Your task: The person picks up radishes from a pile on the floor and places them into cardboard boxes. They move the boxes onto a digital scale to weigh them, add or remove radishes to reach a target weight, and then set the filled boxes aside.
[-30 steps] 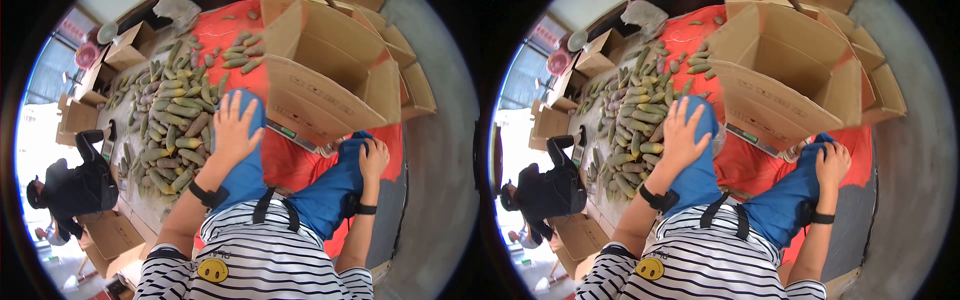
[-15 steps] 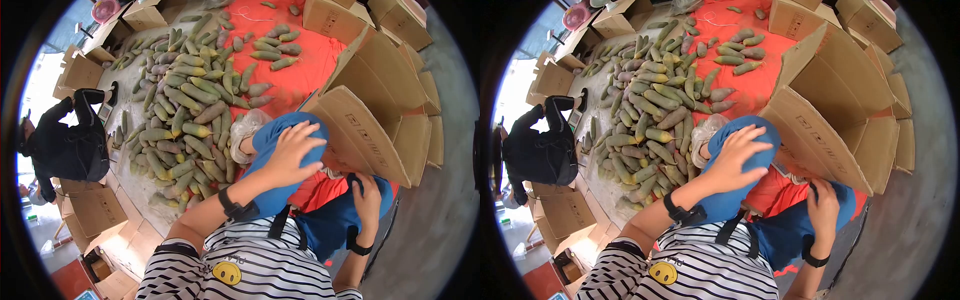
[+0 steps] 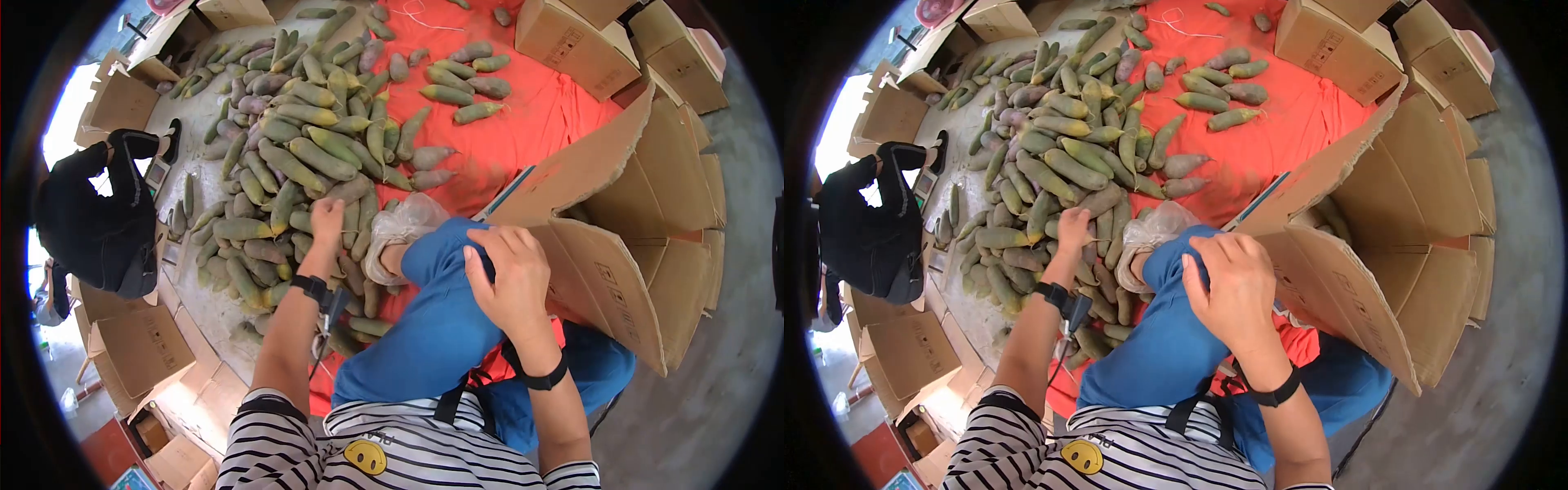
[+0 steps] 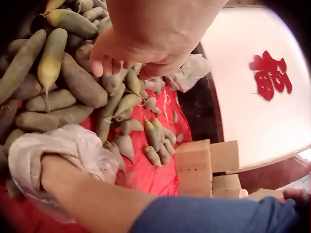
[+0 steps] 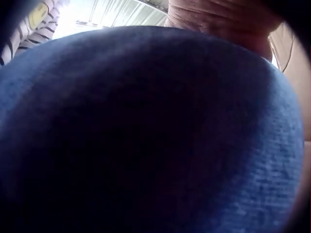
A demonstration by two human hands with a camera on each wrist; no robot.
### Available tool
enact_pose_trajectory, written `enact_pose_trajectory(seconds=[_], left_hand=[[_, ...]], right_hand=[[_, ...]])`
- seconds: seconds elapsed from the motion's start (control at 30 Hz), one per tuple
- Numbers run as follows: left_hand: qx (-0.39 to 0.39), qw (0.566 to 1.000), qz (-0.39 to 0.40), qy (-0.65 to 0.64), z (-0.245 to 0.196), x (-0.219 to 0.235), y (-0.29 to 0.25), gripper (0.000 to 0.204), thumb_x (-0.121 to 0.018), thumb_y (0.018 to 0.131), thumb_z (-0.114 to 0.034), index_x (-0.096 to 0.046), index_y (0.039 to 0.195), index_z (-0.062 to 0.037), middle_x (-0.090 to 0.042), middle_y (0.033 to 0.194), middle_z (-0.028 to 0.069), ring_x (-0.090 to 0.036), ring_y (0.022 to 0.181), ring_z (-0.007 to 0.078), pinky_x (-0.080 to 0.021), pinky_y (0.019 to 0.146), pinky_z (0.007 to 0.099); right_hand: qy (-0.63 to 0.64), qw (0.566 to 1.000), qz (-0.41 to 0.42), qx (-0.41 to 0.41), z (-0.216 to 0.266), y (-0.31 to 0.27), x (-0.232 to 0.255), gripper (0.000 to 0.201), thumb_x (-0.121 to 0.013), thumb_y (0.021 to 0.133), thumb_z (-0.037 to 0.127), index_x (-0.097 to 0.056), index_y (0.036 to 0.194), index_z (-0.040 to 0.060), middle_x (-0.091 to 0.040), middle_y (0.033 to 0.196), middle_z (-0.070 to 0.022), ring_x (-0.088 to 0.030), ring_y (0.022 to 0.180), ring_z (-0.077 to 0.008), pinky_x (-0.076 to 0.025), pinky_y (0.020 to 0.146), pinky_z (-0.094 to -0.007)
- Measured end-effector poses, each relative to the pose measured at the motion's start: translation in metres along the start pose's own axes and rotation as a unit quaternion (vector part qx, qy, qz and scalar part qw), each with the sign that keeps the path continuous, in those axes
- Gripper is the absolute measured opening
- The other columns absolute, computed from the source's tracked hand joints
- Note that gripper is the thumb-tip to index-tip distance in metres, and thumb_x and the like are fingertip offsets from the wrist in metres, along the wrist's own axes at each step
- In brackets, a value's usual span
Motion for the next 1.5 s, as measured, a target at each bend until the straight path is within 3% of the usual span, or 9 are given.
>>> enact_pose_trajectory(seconds=[0.3, 0.37, 0.5, 0.7, 0.87, 1.0, 1.3, 1.4, 1.5], left_hand=[[0.044, 0.964, -0.109, 0.238, 0.051, 0.039, 0.124, 0.065, -0.076, 0.078, -0.040, -0.056, 0.112, 0.0119, -0.063, 0.109, 0.0293, -0.062, 0.100, 0.0400, -0.048, 0.087, 0.0425], [0.191, 0.969, -0.081, 0.135, 0.087, 0.033, 0.137, 0.063, -0.078, 0.078, -0.039, -0.058, 0.109, 0.0120, -0.065, 0.100, 0.0238, -0.065, 0.085, 0.0345, -0.051, 0.072, 0.0412], [0.263, 0.960, -0.078, -0.061, 0.076, 0.022, 0.119, 0.050, -0.080, 0.077, -0.031, -0.061, 0.099, 0.0093, -0.062, 0.078, 0.0123, -0.054, 0.055, 0.0185, -0.040, 0.043, 0.0320], [0.294, 0.952, 0.019, -0.088, 0.092, 0.015, 0.104, 0.039, -0.073, 0.080, -0.033, -0.062, 0.095, 0.0018, -0.059, 0.072, 0.0088, -0.054, 0.053, 0.0194, -0.042, 0.045, 0.0304], [0.274, 0.893, 0.093, -0.345, 0.045, 0.011, 0.010, 0.037, -0.060, 0.091, -0.033, -0.054, 0.115, -0.0058, -0.057, 0.110, 0.0066, -0.058, 0.096, 0.0226, -0.048, 0.083, 0.0377], [0.232, 0.892, 0.176, -0.345, -0.029, 0.006, -0.056, 0.039, -0.055, 0.094, -0.030, -0.051, 0.121, -0.0007, -0.061, 0.104, 0.0091, -0.061, 0.092, 0.0227, -0.051, 0.083, 0.0386], [-0.184, 0.814, 0.449, -0.319, -0.406, -0.040, -0.210, 0.058, -0.068, 0.086, -0.023, -0.046, 0.130, 0.0079, -0.057, 0.122, 0.0128, -0.056, 0.111, 0.0194, -0.043, 0.098, 0.0336], [-0.176, 0.774, 0.463, -0.394, -0.457, -0.070, -0.247, 0.048, -0.068, 0.090, -0.020, -0.048, 0.127, 0.0021, -0.057, 0.111, 0.0082, -0.058, 0.093, 0.0114, -0.050, 0.076, 0.0257], [-0.180, 0.792, 0.441, -0.382, -0.447, -0.080, -0.256, 0.037, -0.063, 0.094, -0.020, -0.052, 0.122, 0.0015, -0.060, 0.109, 0.0070, -0.059, 0.095, 0.0109, -0.050, 0.081, 0.0260]], right_hand=[[0.013, 0.999, 0.030, -0.025, -0.008, 0.012, -0.008, 0.018, -0.067, 0.075, 0.011, -0.067, 0.092, 0.0041, -0.064, 0.085, -0.0100, -0.061, 0.086, -0.0291, -0.049, 0.076, -0.0401], [0.013, 0.999, 0.038, -0.025, -0.006, 0.015, -0.010, 0.019, -0.067, 0.075, 0.011, -0.067, 0.092, 0.0042, -0.064, 0.085, -0.0100, -0.061, 0.087, -0.0291, -0.049, 0.077, -0.0400], [0.020, 0.998, 0.048, -0.026, -0.003, 0.018, -0.013, 0.021, -0.067, 0.074, 0.012, -0.067, 0.094, 0.0050, -0.064, 0.087, -0.0094, -0.061, 0.087, -0.0285, -0.048, 0.079, -0.0393], [0.028, 0.999, 0.028, -0.027, -0.002, 0.015, -0.008, 0.019, -0.066, 0.076, 0.013, -0.067, 0.093, 0.0053, -0.065, 0.087, -0.0090, -0.062, 0.086, -0.0276, -0.048, 0.078, -0.0386], [0.015, 0.999, -0.009, -0.038, -0.004, 0.009, 0.001, 0.015, -0.066, 0.078, 0.014, -0.066, 0.090, 0.0054, -0.063, 0.085, -0.0096, -0.061, 0.085, -0.0274, -0.048, 0.077, -0.0389], [0.031, 0.998, -0.040, -0.029, -0.005, 0.001, 0.003, 0.013, -0.064, 0.079, 0.017, -0.063, 0.084, 0.0052, -0.060, 0.081, -0.0095, -0.058, 0.083, -0.0281, -0.048, 0.077, -0.0399], [0.018, 0.998, -0.061, -0.024, -0.010, -0.011, 0.016, 0.013, -0.063, 0.077, 0.016, -0.063, 0.083, 0.0043, -0.062, 0.081, -0.0120, -0.060, 0.082, -0.0305, -0.049, 0.074, -0.0423], [-0.005, 0.999, -0.032, -0.017, -0.011, -0.015, 0.016, 0.014, -0.063, 0.077, 0.015, -0.064, 0.085, 0.0044, -0.062, 0.081, -0.0120, -0.060, 0.082, -0.0312, -0.049, 0.073, -0.0430], [-0.011, 0.999, 0.003, -0.032, -0.014, -0.019, 0.009, 0.015, -0.063, 0.077, 0.015, -0.065, 0.087, 0.0040, -0.062, 0.082, -0.0123, -0.060, 0.083, -0.0318, -0.049, 0.073, -0.0433]])
Point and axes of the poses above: each hand's wrist, its own y-axis towards the middle knuckle, its own x-axis out of the back of the hand, z = x × y, the point moved 10 cm from there along y, towards the middle knuckle
